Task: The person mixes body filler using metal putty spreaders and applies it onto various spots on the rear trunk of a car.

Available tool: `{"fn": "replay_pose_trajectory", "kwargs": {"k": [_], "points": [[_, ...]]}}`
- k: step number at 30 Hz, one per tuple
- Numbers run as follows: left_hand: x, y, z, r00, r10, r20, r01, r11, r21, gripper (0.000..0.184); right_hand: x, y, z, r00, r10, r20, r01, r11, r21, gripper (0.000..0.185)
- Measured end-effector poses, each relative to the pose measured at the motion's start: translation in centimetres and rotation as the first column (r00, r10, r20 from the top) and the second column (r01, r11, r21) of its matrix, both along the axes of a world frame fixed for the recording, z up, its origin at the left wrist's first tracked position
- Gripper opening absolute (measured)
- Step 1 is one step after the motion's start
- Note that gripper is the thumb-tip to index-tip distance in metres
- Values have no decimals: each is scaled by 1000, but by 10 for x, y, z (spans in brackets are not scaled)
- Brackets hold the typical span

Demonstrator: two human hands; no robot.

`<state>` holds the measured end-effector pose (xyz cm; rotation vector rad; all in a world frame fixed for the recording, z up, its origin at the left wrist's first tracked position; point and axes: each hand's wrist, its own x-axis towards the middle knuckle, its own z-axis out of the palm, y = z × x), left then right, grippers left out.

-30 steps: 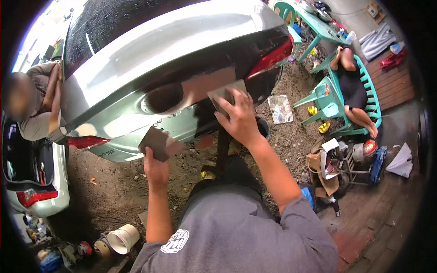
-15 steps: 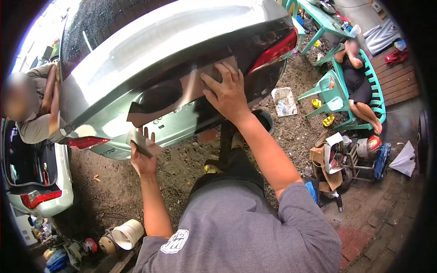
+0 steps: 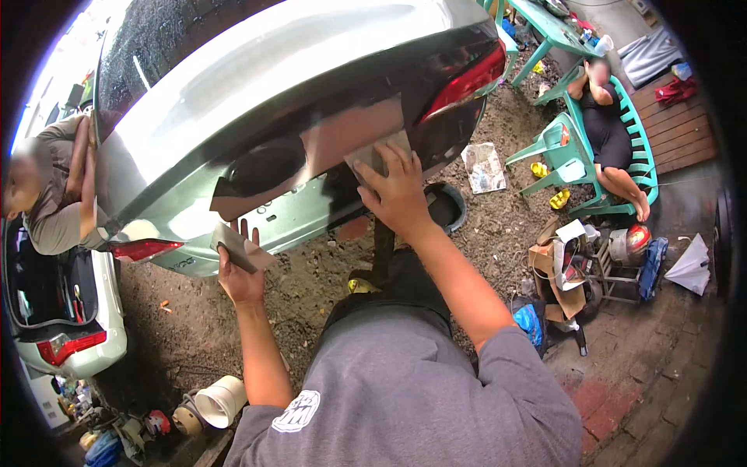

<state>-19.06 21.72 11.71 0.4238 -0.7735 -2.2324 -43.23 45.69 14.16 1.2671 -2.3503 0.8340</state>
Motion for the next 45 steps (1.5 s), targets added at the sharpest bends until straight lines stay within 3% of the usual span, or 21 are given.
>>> {"fn": "replay_pose_trajectory", "kwargs": {"k": [8, 17, 29, 31, 32, 35, 36, 38, 40, 42, 45], "points": [[3, -2, 0, 1000, -17, 1, 17, 1000, -3, 66, -36, -17, 40, 993, -32, -115, 26, 998, -54, 50], [3, 0, 0, 1000, -3, 17, 3, 1000, 0, 63, -51, -29, 24, 987, -28, -159, 11, 994, -111, 48], [6, 8, 4, 999, 16, 30, -18, 999, 43, 61, -1, 32, -33, 998, 41, 52, -46, 994, 99, 51], [9, 27, 15, 990, 32, 134, -39, 998, 50, 58, 18, 52, -21, 941, 105, 321, -83, 993, -82, 52], [6, 41, 20, 983, -45, 175, 34, 997, 66, 57, 25, 60, -10, 885, 151, 440, -81, 981, -174, 52], [-13, 95, 45, 913, -238, 331, 205, 970, 130, 51, 50, 81, 44, 548, 458, 700, -121, 871, -476, 54], [-30, 112, 62, 873, -276, 401, 235, 961, 148, 48, 58, 85, 60, 456, 602, 656, -160, 780, -605, 57], [-60, 140, 90, 886, -232, 402, 200, 972, 120, 42, 68, 90, 88, 419, 750, 511, -331, 651, -683, 58], [-78, 155, 105, 914, -285, 289, 252, 957, 146, 33, 79, 90, 111, 421, 777, 468, -436, 625, -648, 58], [-82, 162, 116, 920, -289, 264, 257, 955, 148, 34, 80, 91, 113, 611, 680, 406, -516, 731, -447, 54], [-76, 157, 119, 912, -289, 291, 270, 957, 104, 34, 70, 104, 94, 714, 493, 498, -411, 870, -272, 51]]}}
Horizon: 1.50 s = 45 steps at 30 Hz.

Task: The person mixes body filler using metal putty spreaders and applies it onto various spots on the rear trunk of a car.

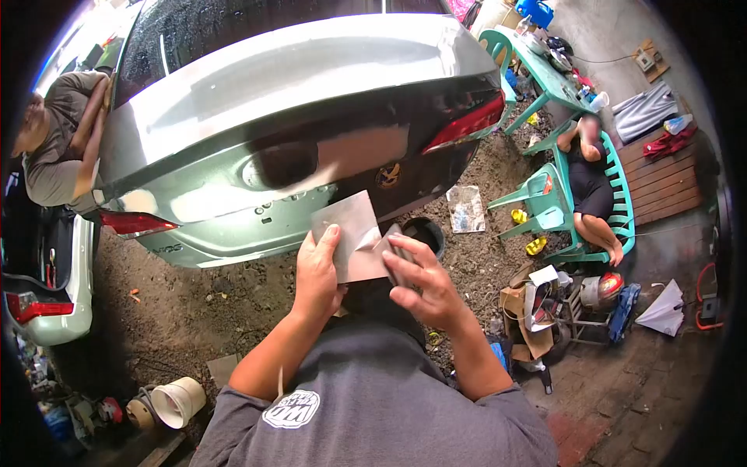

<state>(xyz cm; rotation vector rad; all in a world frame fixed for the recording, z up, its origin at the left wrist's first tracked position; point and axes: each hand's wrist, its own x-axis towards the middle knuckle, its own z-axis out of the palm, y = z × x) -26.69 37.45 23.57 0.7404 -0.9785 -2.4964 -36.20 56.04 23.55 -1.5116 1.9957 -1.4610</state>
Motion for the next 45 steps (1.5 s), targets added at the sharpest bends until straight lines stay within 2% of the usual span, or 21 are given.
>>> {"fn": "replay_pose_trajectory", "kwargs": {"k": [1, 2, 3, 4, 7, 11, 14, 16, 17, 18, 19, 20, 21, 24, 27, 28, 32, 36, 42, 45], "points": [[2, -1, 6, 999, 36, -13, -36, 999, -23, 35, -6, 6, -6, 998, -49, -42, 52, 996, 75, 50], [4, -3, 14, 997, 72, -28, -73, 996, -48, 35, -11, 13, -9, 950, -99, -297, 164, 966, 200, 50], [6, -4, 19, 994, 106, -41, -109, 991, -75, 35, -13, 11, -6, 938, -157, -310, 222, 957, 188, 49], [8, -4, 16, 980, 153, -129, -180, 955, -236, 34, -11, 12, 0, 924, -185, -335, 248, 956, 155, 49], [12, 1, 10, 969, 182, -165, -239, 852, -466, 31, 3, 4, 39, 893, -196, -406, 252, 964, 87, 49], [8, 7, 15, 954, 136, -267, -274, 753, -598, 29, 10, -8, 53, 880, -169, -443, 208, 977, 43, 51], [10, 8, 4, 975, 99, -198, -214, 659, -721, 29, 11, -15, 44, 882, -160, -444, 192, 981, 28, 51], [7, 7, 3, 965, 200, -167, -254, 578, -776, 29, 13, -22, 30, 909, -128, -396, 145, 989, 14, 49], [5, 7, 4, 956, 249, -156, -270, 534, -801, 29, 13, -20, 22, 910, -96, -404, 132, 989, 63, 50], [11, 2, -20, 940, 305, -151, -307, 565, -766, 32, 13, -19, 13, 909, -66, -411, 121, 986, 111, 50], [16, -7, -21, 928, 321, -191, -363, 656, -661, 35, 11, -18, 3, 910, -41, -412, 116, 981, 158, 51], [20, -15, -23, 908, 348, -232, -418, 730, -541, 38, 1, -16, -9, 919, -103, -382, 162, 979, 126, 50], [23, -22, -2, 877, 363, -316, -458, 830, -318, 41, -13, -14, -18, 912, -161, -378, 213, 972, 100, 48], [49, -56, -53, 930, 331, -159, -352, 926, -135, 51, -59, -18, -37, 824, -350, -444, 406, 913, 34, 47], [66, -76, -77, 961, 95, -260, -119, 990, -75, 57, -101, -36, -42, 765, -399, -505, 456, 890, -12, 48], [66, -83, -87, 945, 104, -311, -127, 991, -52, 62, -111, -43, -44, 740, -408, -535, 474, 880, -16, 47], [64, -114, -110, 899, 363, -244, -381, 924, -32, 62, -141, -67, -47, 691, -422, -587, 487, 872, -53, 47], [56, -134, -109, 851, 445, -278, -442, 894, 78, 64, -153, -78, -44, 681, -409, -608, 464, 883, -76, 46], [56, -139, -113, 847, 438, -301, -419, 899, 128, 65, -161, -90, -48, 672, -425, -607, 459, 882, -110, 47], [56, -142, -114, 845, 450, -289, -427, 893, 145, 57, -166, -95, -54, 652, -430, -625, 452, 882, -135, 47]]}}
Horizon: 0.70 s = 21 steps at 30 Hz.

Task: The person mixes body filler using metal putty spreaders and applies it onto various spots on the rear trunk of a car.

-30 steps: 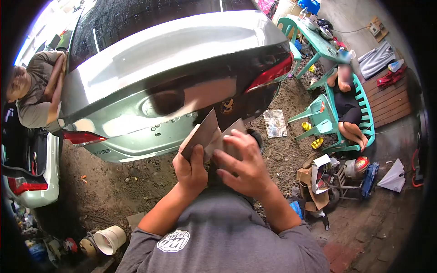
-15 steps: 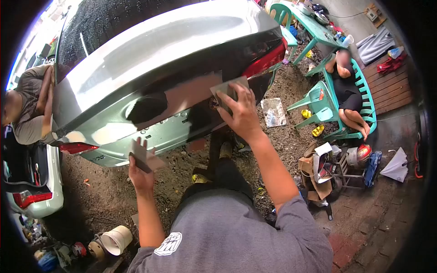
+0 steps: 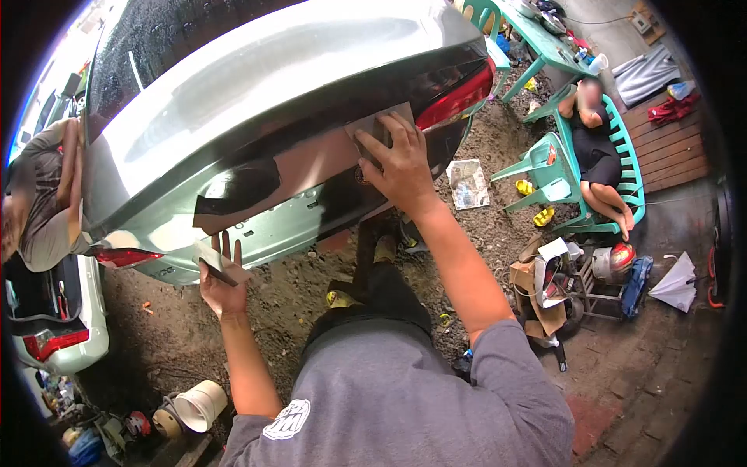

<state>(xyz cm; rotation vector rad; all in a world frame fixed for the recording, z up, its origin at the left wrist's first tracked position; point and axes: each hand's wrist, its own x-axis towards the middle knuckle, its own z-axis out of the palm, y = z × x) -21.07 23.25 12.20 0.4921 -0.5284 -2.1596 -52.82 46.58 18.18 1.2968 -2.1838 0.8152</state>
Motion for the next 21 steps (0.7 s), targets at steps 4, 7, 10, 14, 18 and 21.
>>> {"fn": "replay_pose_trajectory", "kwargs": {"k": [4, 7, 10, 14, 18, 21], "points": [[1, -1, -2, 1000, -31, 2, 31, 999, -16, 57, 9, 5, -23, 999, -17, -29, 18, 999, 46, 46], [1, -2, -3, 1000, -23, 2, 23, 1000, -1, 59, 23, 15, -44, 999, -32, -35, 37, 990, 135, 44], [3, -4, -5, 999, -37, -13, 37, 999, -7, 60, 42, 28, -50, 999, -45, -11, 46, 972, 231, 43], [10, -2, -5, 998, -59, -5, 59, 998, -11, 61, 73, 55, -26, 1000, 0, 20, -3, 988, 155, 44], [14, 34, 4, 991, -77, 108, 79, 997, -13, 59, 92, 103, 21, 878, 231, 419, -192, 972, -133, 48], [13, 97, -7, 969, -162, 185, 153, 986, 62, 58, 79, 152, 15, -46, 707, 706, 98, 706, -701, 61]]}}
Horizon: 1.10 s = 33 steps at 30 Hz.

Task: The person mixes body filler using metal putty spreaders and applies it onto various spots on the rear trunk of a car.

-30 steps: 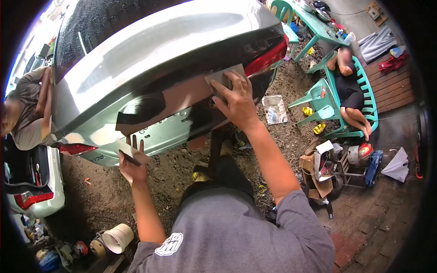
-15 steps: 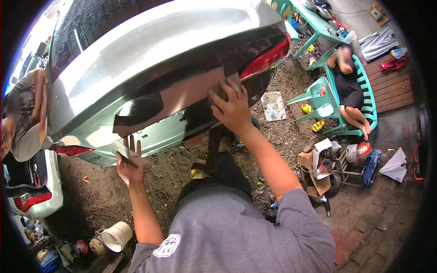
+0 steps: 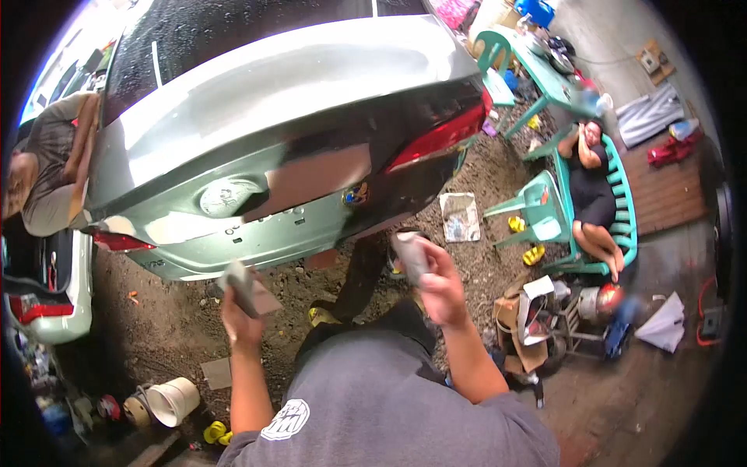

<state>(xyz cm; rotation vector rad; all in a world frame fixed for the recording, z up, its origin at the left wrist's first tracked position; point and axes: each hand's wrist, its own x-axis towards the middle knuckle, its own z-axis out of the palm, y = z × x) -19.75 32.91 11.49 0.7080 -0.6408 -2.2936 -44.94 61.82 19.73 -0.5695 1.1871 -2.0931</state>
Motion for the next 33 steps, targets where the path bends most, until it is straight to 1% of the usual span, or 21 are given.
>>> {"fn": "replay_pose_trajectory", "kwargs": {"k": [1, 2, 3, 4, 7, 8, 9, 10, 11, 13, 15, 18, 19, 21, 23, 24, 26, 28, 30, 31, 33], "points": [[-7, 22, -3, 998, -54, -22, 55, 998, 33, 58, -7, 15, 4, 940, 80, 332, -18, 983, -185, 66], [-17, 48, -7, 994, -51, 93, 43, 995, 85, 57, -18, 30, 8, 835, 140, 532, 17, 960, -279, 66], [-36, 79, -5, 977, -51, 206, 22, 990, 140, 57, -28, 43, 16, 682, 214, 699, 70, 933, -353, 67], [-58, 108, -3, 979, -75, 189, 49, 990, 136, 56, -41, 57, 24, 683, 178, 709, 92, 941, -325, 64], [-140, 191, 17, 975, -210, 76, 203, 975, 89, 50, -91, 107, 16, 950, 79, 303, -59, 996, -74, 55], [-169, 219, 33, 977, -184, 108, 173, 979, 107, 46, -101, 120, 17, 982, 6, 187, 10, 997, -82, 48], [-198, 245, 49, 977, -162, 141, 146, 982, 120, 42, -112, 133, 19, 987, 21, -162, -18, 1000, 21, 50], [-227, 267, 60, 979, -150, 140, 136, 985, 101, 38, -122, 146, 24, 868, 59, -492, -3, 994, 113, 52], [-251, 288, 70, 981, -140, 137, 129, 988, 84, 35, -131, 157, 33, 640, 112, -760, 47, 982, 185, 54], [-287, 320, 96, 990, -109, 90, 99, 989, 113, 33, -138, 171, 62, 505, 221, -835, -60, 973, 221, 68], [-304, 342, 107, 996, -49, 80, 40, 994, 102, 32, -156, 188, 63, 282, 259, -924, -16, 964, 266, 65], [-312, 363, 104, 997, 17, 77, -25, 994, 107, 32, -207, 216, 21, 178, 366, -913, 61, 922, 382, 60], [-312, 365, 107, 998, 7, 69, -12, 997, 76, 32, -223, 227, 23, 105, 514, -851, 156, 837, 525, 53], [-312, 367, 117, 998, -16, 57, 16, 1000, 13, 33, -254, 238, 17, 96, 417, -904, 197, 882, 428, 50], [-320, 373, 104, 952, -57, 300, 173, 910, -376, 36, -266, 234, 41, 33, 275, -961, 242, 931, 275, 47], [-331, 385, 88, 950, -59, 307, 186, 895, -405, 36, -264, 228, 59, -32, 267, -963, 268, 931, 249, 45], [-342, 399, 114, 952, -82, 294, 219, 855, -470, 37, -258, 213, 64, -80, 300, -951, 246, 930, 273, 43], [-343, 399, 133, 932, 0, 363, 198, 838, -508, 37, -254, 212, 56, -141, 272, -952, 203, 949, 241, 43], [-347, 397, 136, 905, 90, 416, 163, 829, -534, 37, -238, 218, 49, -141, 238, -961, 87, 970, 228, 43], [-348, 398, 137, 901, 183, 393, 99, 796, -597, 36, -231, 224, 48, -134, 226, -965, 37, 974, 223, 43], [-352, 397, 141, 876, 358, 322, -21, 697, -717, 34, -235, 238, 47, -226, 317, -921, -19, 944, 330, 41]]}}
